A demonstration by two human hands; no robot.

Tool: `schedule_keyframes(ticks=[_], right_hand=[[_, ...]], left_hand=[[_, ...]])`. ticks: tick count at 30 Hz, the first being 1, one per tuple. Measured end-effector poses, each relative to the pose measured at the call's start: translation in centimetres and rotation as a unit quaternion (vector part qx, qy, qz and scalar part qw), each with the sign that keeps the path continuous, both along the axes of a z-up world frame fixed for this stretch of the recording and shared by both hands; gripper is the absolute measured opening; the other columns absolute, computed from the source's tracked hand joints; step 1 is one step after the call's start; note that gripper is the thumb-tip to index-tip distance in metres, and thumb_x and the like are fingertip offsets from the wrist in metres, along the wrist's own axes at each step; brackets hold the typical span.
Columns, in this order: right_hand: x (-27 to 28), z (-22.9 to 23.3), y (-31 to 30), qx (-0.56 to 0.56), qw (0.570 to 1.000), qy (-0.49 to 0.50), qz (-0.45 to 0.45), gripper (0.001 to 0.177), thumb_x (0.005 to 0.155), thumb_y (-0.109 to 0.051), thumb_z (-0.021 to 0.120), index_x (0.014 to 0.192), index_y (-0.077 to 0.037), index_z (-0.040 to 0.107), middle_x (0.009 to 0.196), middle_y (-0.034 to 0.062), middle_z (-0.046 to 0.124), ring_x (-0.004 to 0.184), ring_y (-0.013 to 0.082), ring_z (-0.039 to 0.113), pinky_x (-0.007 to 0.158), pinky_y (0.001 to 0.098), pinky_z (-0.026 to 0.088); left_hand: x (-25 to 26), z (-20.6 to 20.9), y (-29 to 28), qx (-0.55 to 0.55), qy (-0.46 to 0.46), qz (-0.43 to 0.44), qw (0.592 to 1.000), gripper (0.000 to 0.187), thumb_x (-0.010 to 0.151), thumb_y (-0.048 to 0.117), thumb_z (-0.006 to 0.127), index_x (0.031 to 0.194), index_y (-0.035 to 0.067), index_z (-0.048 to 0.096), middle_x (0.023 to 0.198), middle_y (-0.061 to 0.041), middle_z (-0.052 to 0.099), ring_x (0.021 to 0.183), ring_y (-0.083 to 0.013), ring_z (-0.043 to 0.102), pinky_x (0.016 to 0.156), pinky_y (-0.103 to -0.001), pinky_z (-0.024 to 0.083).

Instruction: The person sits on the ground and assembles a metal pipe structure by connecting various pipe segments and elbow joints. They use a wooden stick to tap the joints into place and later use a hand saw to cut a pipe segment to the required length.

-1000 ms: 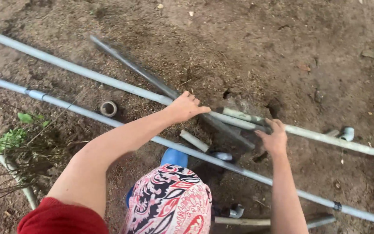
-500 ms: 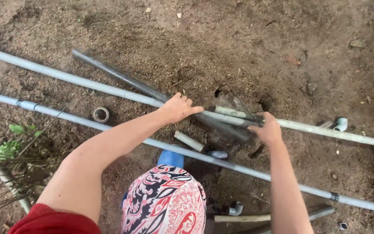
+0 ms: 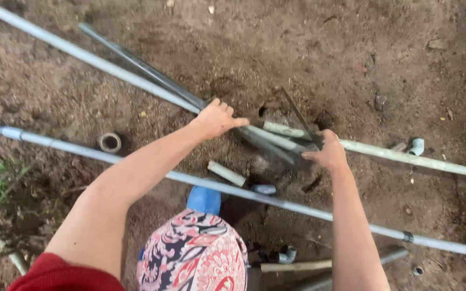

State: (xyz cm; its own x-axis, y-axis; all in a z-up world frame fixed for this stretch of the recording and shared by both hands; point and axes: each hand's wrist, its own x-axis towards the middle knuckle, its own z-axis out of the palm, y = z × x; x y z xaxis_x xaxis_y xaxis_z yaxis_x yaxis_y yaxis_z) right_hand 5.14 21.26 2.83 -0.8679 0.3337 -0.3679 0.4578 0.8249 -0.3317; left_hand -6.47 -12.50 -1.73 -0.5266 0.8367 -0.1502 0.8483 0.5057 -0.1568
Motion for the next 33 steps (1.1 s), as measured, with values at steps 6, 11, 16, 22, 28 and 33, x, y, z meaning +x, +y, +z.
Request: schedule_keyframes(ticks=[6, 11, 16, 22, 28, 33], right_hand=[[0.0, -1.2, 0.8, 0.046, 0.998, 0.047, 0.023, 0.048, 0.071, -0.016, 0.073, 0.116, -0.013, 0.057, 0.127, 0.0147, 0.046, 0.112, 0.0408, 0.054, 0.097, 0.0537, 0.044], [0.9, -0.1, 0.0, 0.056, 0.996, 0.060, 0.025, 0.042, 0.075, -0.002, 0.063, 0.114, -0.017, 0.057, 0.129, 0.0115, 0.044, 0.109, 0.0425, 0.055, 0.095, 0.0508, 0.046], [1.4, 1.9, -1.3, -0.017, 0.999, 0.041, -0.014, 0.049, 0.076, 0.013, 0.051, 0.119, -0.010, 0.052, 0.135, 0.0154, 0.034, 0.116, 0.0452, 0.049, 0.093, 0.0560, 0.047], [1.8, 2.9, -1.7, -0.030, 0.996, 0.036, -0.079, 0.043, 0.083, -0.017, 0.060, 0.125, -0.014, 0.054, 0.130, 0.0140, 0.049, 0.116, 0.0389, 0.051, 0.095, 0.0526, 0.045], [3.7, 5.1, -6.9, -0.015, 0.984, 0.177, 0.003, 0.060, 0.081, -0.021, 0.072, 0.133, -0.003, 0.048, 0.132, 0.0287, 0.039, 0.114, 0.0523, 0.047, 0.094, 0.0589, 0.044], [2.6, 4.1, -5.2, 0.002, 0.994, 0.105, 0.043, 0.054, 0.079, -0.029, 0.071, 0.128, -0.013, 0.053, 0.138, 0.0185, 0.039, 0.113, 0.0468, 0.050, 0.096, 0.0536, 0.044]], left_hand=[[1.7, 2.8, 0.0, 0.045, -0.051, 0.066, 0.996, 0.078, 0.082, 0.026, 0.069, 0.145, 0.034, 0.025, 0.103, -0.013, 0.060, 0.097, -0.0298, 0.061, 0.088, -0.047, 0.041], [4.1, 3.8, 1.2, 0.095, -0.092, 0.092, 0.987, 0.079, 0.086, 0.025, 0.064, 0.148, 0.034, 0.016, 0.104, -0.012, 0.057, 0.100, -0.0303, 0.057, 0.089, -0.048, 0.040], [3.7, 2.0, 1.7, 0.108, -0.078, 0.115, 0.984, 0.075, 0.082, 0.028, 0.068, 0.144, 0.038, 0.027, 0.101, -0.008, 0.059, 0.097, -0.0272, 0.058, 0.086, -0.045, 0.043], [2.8, 3.0, 2.6, 0.033, -0.188, 0.165, 0.968, 0.073, 0.084, 0.028, 0.066, 0.144, 0.040, 0.026, 0.110, -0.012, 0.059, 0.107, -0.0338, 0.054, 0.088, -0.051, 0.040], [1.9, 2.2, 3.4, 0.026, -0.228, 0.184, 0.956, 0.069, 0.084, 0.030, 0.065, 0.141, 0.042, 0.028, 0.112, -0.011, 0.059, 0.109, -0.0335, 0.054, 0.089, -0.052, 0.039], [3.5, 5.8, 4.5, 0.050, -0.219, 0.173, 0.959, 0.074, 0.085, 0.034, 0.066, 0.145, 0.029, 0.023, 0.123, -0.017, 0.052, 0.116, -0.0371, 0.049, 0.095, -0.054, 0.037]])
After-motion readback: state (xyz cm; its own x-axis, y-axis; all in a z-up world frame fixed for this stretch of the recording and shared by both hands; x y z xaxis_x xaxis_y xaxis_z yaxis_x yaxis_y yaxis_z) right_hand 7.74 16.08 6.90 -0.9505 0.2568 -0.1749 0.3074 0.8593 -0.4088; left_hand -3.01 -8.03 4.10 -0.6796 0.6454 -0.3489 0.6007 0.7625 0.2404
